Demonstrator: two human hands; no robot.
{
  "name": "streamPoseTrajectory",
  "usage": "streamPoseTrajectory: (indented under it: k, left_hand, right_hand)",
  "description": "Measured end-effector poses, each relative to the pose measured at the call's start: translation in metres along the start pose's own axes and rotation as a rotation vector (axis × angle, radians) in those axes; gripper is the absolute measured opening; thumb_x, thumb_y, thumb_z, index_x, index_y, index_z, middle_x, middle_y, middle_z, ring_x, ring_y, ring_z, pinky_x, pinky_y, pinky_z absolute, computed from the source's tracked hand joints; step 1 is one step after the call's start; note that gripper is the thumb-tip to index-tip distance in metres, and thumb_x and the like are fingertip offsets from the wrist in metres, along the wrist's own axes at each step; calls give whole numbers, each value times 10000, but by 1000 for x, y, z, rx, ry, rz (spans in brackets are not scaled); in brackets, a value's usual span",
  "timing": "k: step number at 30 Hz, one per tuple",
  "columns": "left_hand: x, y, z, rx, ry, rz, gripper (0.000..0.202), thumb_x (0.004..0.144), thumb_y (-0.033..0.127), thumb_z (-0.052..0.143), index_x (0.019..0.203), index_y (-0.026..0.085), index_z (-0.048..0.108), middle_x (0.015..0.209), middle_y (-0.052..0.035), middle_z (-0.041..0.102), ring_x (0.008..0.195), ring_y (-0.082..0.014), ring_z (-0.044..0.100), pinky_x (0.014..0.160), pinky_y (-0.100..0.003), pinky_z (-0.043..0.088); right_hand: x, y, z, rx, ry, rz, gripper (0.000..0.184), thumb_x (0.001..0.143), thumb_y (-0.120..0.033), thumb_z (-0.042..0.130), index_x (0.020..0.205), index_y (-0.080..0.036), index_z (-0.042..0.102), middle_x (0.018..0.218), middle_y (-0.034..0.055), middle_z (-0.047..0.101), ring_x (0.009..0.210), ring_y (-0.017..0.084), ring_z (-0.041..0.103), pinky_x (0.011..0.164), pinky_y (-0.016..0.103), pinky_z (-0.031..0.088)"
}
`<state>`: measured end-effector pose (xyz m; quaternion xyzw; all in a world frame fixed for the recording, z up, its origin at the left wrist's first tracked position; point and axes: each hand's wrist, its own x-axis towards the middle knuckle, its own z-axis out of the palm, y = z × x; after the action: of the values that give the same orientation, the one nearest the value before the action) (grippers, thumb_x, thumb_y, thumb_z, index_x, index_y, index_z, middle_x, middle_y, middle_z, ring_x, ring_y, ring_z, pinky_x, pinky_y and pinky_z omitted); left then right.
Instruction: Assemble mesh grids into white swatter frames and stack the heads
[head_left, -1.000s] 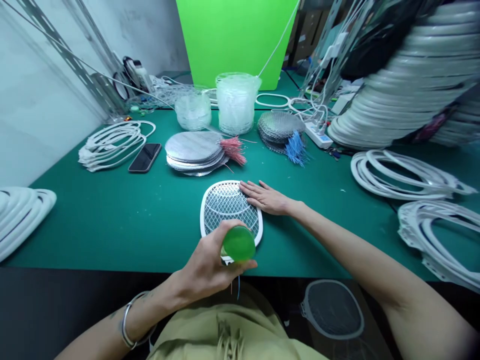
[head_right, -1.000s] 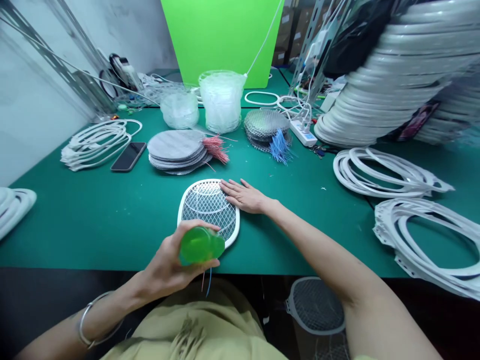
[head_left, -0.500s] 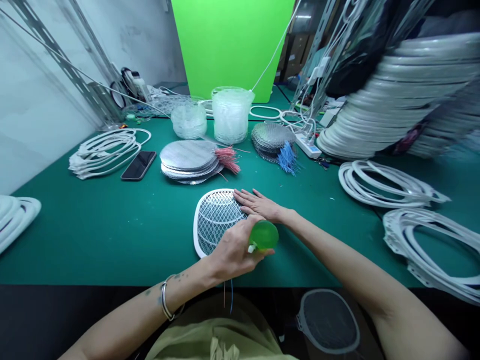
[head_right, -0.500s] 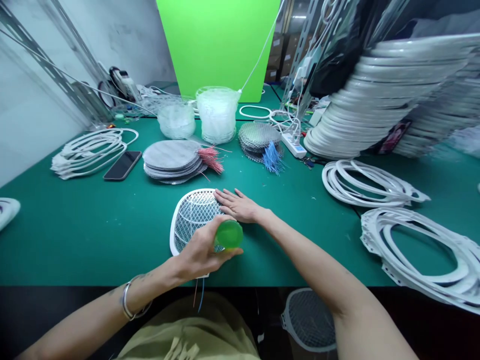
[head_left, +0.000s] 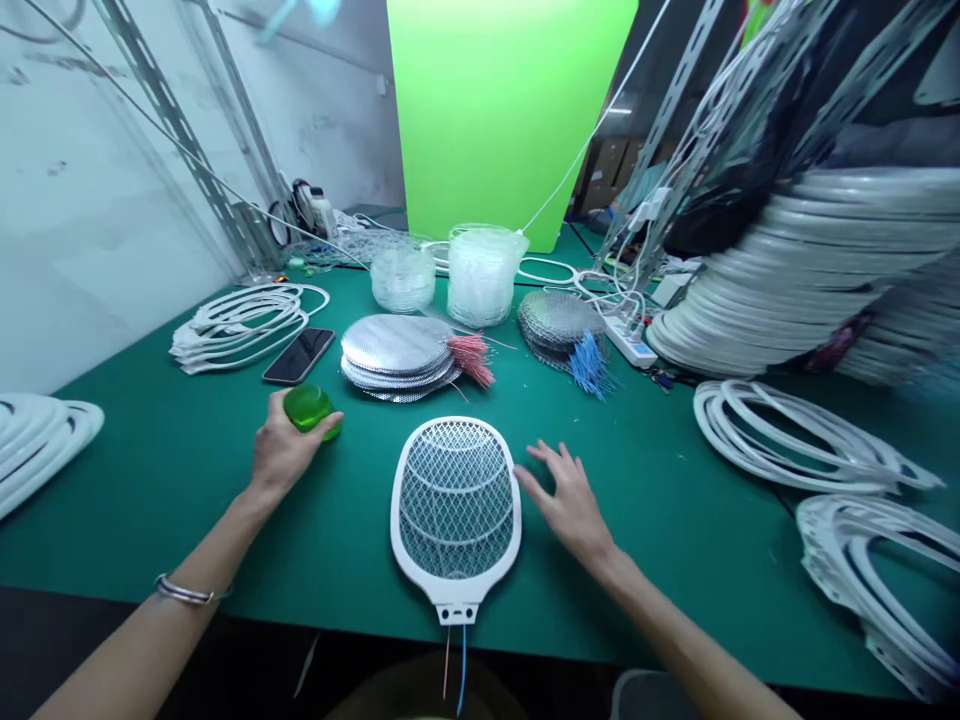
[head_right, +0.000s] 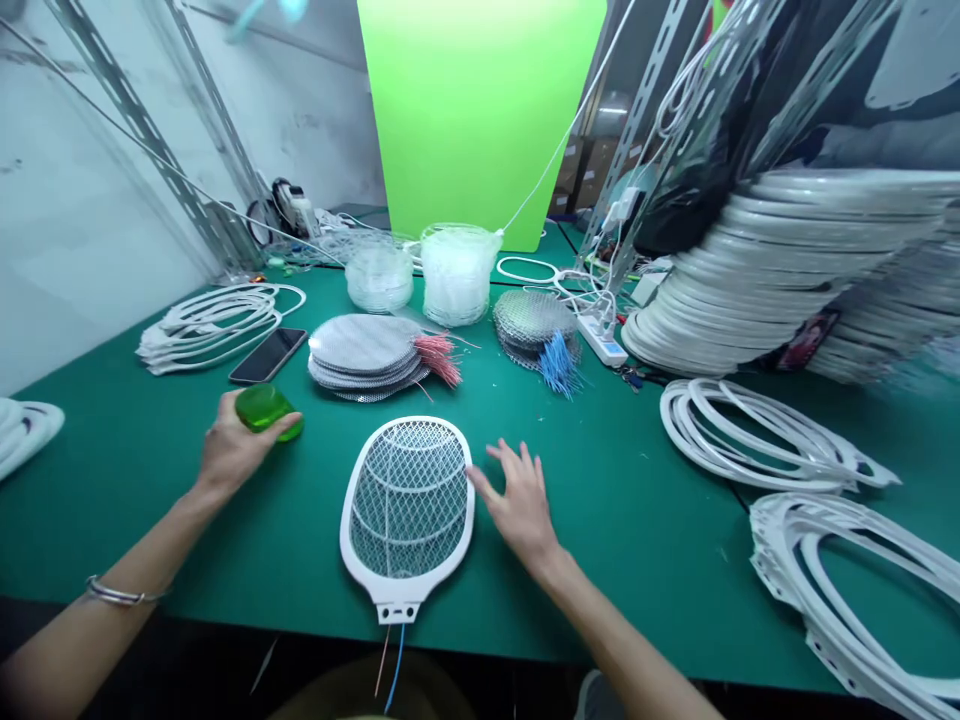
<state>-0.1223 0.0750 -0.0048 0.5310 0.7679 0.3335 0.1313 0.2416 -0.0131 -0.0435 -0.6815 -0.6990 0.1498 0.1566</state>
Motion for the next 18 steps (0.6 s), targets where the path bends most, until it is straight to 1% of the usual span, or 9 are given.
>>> streamPoseTrajectory:
  k: [2, 4, 6, 7, 8, 10, 13, 15, 18]
  left_hand:
    - [7, -10, 2, 31, -45, -27, 876, 697, 617, 715, 1377, 192, 363, 1232, -156, 605, 1094, -394, 602, 849, -459, 519]
    - [-4, -7, 2, 48, 33, 53, 1038, 712, 640, 689, 1482, 150, 194, 1458, -207, 405, 1291, -426, 441, 978, -512, 448]
    - [-29, 3, 4, 75, 171, 218, 1010, 793, 614, 621, 1514, 121, 112, 1566, -192, 205, 1426, -394, 220, 1126, -546, 267]
    - [-46, 7, 7, 86, 190, 309, 893, 852, 584, 561, 1512, 130, 165, 1580, -161, 183, 1452, -357, 158, 1167, -537, 178]
    - [-63, 11, 12, 106, 119, 391, 737, 905, 552, 489, 1486, 150, 277, 1577, -131, 220, 1461, -323, 145, 1185, -526, 123]
    - [-98, 12, 27, 152, -145, 467, 595, 944, 532, 410, 1406, 160, 451, 1563, -117, 264, 1463, -309, 145, 1185, -541, 110]
    - [-131, 11, 49, 59, -354, 377, 585, 972, 466, 351, 1448, 131, 399, 1573, -121, 218, 1467, -286, 116, 1180, -537, 155]
    - [-138, 15, 52, -80, -423, 269, 538, 976, 437, 347, 1445, 182, 415, 1579, -80, 210, 1470, -272, 88, 1176, -528, 171]
    - [-133, 28, 37, -365, -535, 136, 503, 967, 473, 391, 1421, 265, 451, 1563, -42, 275, 1466, -256, 127, 1162, -465, 252]
  right_hand:
    - [-27, -5, 9, 19, 62, 54, 668, 886, -682, 374, 1306, -202, 574, 1506, 91, 383, 1448, 333, 142, 1149, 602, 121]
    - [-45, -11, 19, 70, 114, 95, 592, 888, -647, 420, 1277, -240, 605, 1497, 43, 399, 1455, 310, 120, 1162, 586, 94]
    - [-52, -17, 26, 140, 153, 148, 547, 906, -604, 418, 1254, -236, 627, 1475, 33, 432, 1460, 298, 101, 1164, 583, 82]
    - [-52, -20, 29, 179, 173, 174, 536, 902, -593, 428, 1227, -227, 648, 1456, 37, 457, 1460, 298, 97, 1166, 581, 78]
    - [-51, -23, 29, 222, 193, 196, 525, 890, -588, 451, 1193, -220, 670, 1436, 42, 483, 1460, 301, 97, 1167, 580, 71]
    - [-47, -29, 26, 340, 226, 247, 489, 846, -580, 521, 1116, -217, 706, 1398, 51, 527, 1455, 313, 121, 1168, 574, 100]
    - [-45, -43, 11, 717, 185, 435, 551, 760, -576, 639, 1164, -202, 667, 1331, 94, 588, 1368, 349, 352, 1101, 552, 318]
    - [-45, -54, -3, 1039, 44, 624, 727, 698, -557, 725, 1288, -163, 565, 1219, 128, 660, 1197, 350, 554, 978, 507, 474]
    - [-46, -65, -19, 1322, -132, 780, 801, 618, -464, 828, 1279, -110, 545, 1057, 122, 727, 1011, 318, 668, 836, 401, 572]
